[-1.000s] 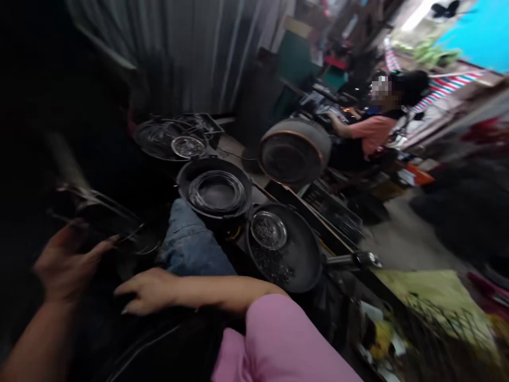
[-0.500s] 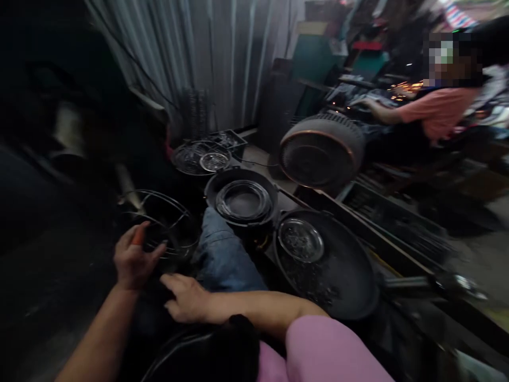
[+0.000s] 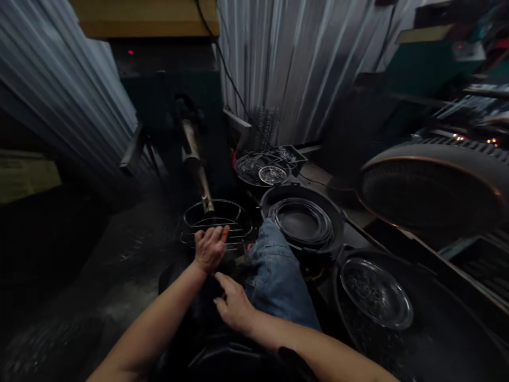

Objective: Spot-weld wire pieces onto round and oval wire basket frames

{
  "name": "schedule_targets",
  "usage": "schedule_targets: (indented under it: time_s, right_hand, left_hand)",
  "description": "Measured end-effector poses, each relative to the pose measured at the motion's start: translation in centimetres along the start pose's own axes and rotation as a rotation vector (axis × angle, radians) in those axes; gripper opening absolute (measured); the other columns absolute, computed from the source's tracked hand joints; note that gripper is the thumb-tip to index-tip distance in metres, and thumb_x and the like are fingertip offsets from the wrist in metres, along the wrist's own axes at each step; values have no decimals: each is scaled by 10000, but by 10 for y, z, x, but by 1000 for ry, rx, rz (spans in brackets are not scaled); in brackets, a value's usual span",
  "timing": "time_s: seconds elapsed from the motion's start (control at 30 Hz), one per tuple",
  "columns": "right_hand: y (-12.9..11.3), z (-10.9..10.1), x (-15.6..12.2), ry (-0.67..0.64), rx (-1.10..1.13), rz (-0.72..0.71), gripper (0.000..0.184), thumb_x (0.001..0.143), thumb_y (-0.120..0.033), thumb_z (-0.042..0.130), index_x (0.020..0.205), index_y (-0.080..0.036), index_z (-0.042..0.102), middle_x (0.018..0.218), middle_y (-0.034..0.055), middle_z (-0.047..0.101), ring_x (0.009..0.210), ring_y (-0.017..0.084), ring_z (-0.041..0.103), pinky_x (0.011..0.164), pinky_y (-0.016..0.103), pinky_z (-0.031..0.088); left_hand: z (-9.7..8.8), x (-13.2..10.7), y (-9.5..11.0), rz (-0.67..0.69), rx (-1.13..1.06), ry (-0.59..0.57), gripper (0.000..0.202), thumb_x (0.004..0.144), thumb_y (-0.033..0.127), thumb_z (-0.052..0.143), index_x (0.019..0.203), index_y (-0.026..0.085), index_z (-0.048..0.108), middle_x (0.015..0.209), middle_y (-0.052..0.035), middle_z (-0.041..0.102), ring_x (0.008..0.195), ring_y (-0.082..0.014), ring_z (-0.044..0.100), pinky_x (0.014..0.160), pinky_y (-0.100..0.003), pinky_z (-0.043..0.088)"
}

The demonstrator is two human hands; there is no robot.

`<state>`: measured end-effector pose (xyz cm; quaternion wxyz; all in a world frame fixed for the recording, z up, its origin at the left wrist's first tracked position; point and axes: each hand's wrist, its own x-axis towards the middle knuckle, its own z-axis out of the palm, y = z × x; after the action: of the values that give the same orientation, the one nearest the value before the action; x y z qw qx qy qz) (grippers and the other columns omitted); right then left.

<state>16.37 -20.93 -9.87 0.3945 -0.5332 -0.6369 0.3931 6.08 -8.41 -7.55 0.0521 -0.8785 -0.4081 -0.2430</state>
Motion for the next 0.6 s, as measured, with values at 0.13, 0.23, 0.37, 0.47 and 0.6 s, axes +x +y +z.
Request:
schedule_targets:
  time_s: [0.13,0.23,0.37,0.47,0.6]
  right_hand:
    - [13,5,-3,72,151,124,487,692,-151,537,1172,-181,611,1120,107,685,1033,265,648,961,458,507]
    - [13,5,-5,172,282,148,516,743,-230,576,1257,-193,549,1251,112,630,1177,265,582,1036,453,452]
    - [-9,-3,-1,179,330,100,626,775,-259,592,1378,-198,434,1367,120,545,1273,264,504,1094,467,380]
    - [-31,-11,4,192,267,68,656,763,-221,584,1395,-185,410,1385,120,523,1296,261,473,1117,461,338]
    - [-54,-31,7,334,230,101,557,754,-264,598,1287,-148,491,1243,129,612,1133,245,586,999,387,454]
  left_hand:
    - [-3,-17,17,-75,-75,-43,521,818,193,554,1338,221,536,1175,-143,609,1005,-274,549,816,-450,360]
    - [-22,-21,24,-327,-127,31,667,755,323,663,1384,194,483,1208,-156,567,1034,-310,513,821,-460,379]
    - [-55,-12,28,-617,-266,206,789,670,432,754,1371,184,491,1194,-156,535,1074,-322,498,885,-452,405]
    - [-72,-7,33,-628,-445,239,749,677,444,755,1334,168,526,1133,-141,543,1045,-290,539,919,-415,436]
    - [-84,-8,59,-470,-624,213,672,782,416,651,1373,151,471,1258,-155,513,1175,-295,515,1006,-420,414]
